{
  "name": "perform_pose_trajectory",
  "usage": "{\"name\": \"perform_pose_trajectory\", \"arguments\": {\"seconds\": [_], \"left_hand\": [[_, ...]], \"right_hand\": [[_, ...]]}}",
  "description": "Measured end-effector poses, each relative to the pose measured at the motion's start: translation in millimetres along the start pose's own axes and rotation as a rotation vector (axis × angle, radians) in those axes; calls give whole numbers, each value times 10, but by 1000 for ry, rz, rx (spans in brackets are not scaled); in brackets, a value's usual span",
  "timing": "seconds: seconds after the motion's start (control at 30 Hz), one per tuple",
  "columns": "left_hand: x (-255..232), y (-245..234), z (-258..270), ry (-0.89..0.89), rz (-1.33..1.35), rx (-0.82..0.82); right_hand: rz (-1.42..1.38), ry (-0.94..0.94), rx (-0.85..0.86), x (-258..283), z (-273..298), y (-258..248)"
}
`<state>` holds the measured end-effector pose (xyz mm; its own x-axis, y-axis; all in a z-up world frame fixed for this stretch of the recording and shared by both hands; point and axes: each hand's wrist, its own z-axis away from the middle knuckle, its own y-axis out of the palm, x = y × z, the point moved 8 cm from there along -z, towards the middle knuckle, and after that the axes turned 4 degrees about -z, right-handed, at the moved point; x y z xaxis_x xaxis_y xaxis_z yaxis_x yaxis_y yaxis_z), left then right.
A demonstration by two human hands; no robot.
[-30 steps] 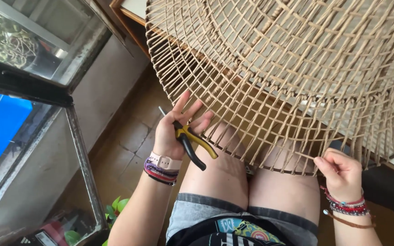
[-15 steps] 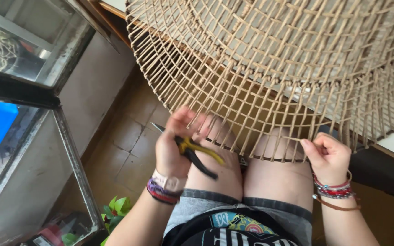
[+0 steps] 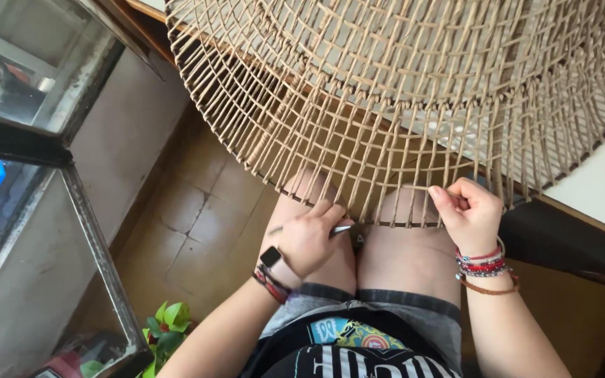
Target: Weaving rattan strips into a wicker furniture piece and trimming the ends with pliers
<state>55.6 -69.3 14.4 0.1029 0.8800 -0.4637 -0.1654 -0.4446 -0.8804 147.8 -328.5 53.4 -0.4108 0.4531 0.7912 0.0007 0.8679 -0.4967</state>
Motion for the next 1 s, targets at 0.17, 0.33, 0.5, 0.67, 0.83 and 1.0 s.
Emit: {"name": "perform_pose_trajectory", "arguments": {"seconds": [0.17, 0.33, 0.5, 0.67, 0.83, 1.0], "left_hand": [[62, -212, -132, 213, 5, -144], [430, -527, -159, 377, 121, -127], [955, -1225, -308, 448, 219, -87], [1442, -1324, -426, 460, 78, -33], [1582, -1190, -381, 391, 45, -90], [1397, -1449, -79, 115, -228, -698]], "right_hand": [[4, 66, 9, 197, 93, -64], [85, 175, 36, 575, 127, 50], [217, 143, 111, 788, -12, 130], [254, 132, 173, 914, -118, 357], [225, 213, 152, 671, -113, 476], [200, 237, 162, 577, -124, 488]]}}
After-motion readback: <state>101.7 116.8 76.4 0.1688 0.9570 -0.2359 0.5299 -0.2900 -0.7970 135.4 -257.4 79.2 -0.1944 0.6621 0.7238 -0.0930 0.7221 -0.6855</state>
